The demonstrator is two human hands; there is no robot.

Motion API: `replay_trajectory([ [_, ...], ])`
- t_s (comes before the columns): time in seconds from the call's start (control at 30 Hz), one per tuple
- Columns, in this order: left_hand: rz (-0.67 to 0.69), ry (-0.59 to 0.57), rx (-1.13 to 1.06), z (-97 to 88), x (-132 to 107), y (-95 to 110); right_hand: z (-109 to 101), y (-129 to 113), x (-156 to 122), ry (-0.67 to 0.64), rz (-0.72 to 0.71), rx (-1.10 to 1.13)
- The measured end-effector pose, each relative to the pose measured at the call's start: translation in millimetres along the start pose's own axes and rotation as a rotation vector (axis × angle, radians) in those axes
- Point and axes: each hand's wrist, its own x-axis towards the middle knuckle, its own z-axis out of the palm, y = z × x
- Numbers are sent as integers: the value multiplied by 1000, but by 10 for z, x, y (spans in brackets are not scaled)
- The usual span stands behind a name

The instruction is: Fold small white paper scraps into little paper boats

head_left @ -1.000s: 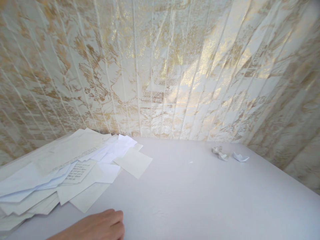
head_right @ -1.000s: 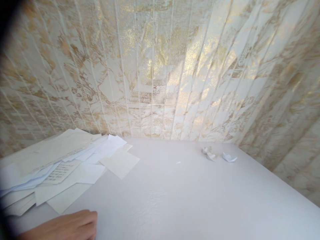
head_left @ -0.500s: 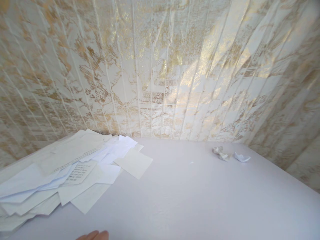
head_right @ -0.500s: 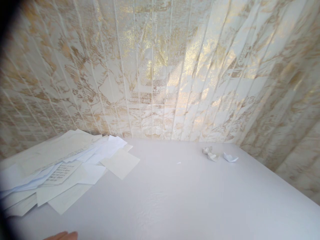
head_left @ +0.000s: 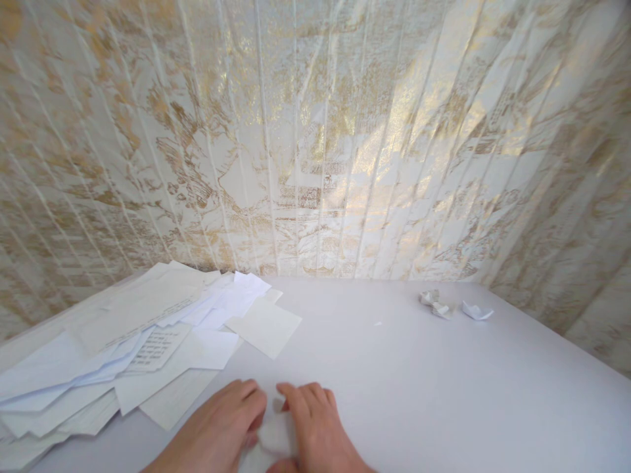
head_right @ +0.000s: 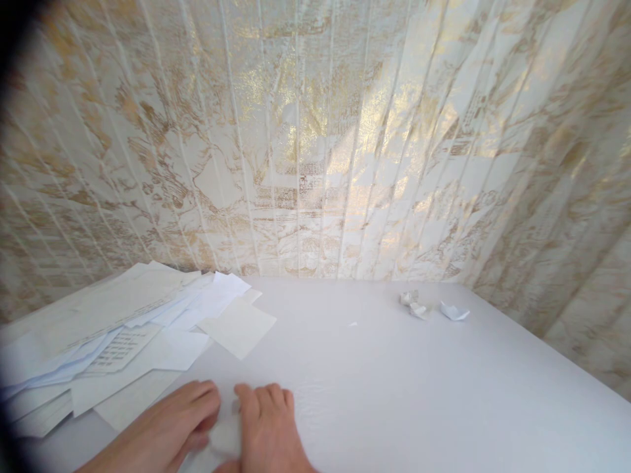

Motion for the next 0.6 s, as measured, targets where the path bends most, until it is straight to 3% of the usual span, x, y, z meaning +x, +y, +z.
replay_trajectory([
  [0.1, -145, 44, -319, 1, 537, 97, -227, 265, 276, 36, 102, 162],
  [0.2, -185, 76, -434, 101, 934, 105, -421, 525, 465, 147, 138, 203],
  [0.3, -220, 97, -530, 207, 1097, 85, -515, 726, 554, 186, 123, 189],
  [0.43, -261, 175, -601, 257, 1091, 54, -568, 793, 469, 310, 98, 128],
  [0.5, -274, 218, -633, 252, 1075, 38, -604, 733, 341, 302, -7, 115],
  [0.6, -292, 262, -682, 232, 1073, 20, -685, 591, 135, 133, -390, -45],
])
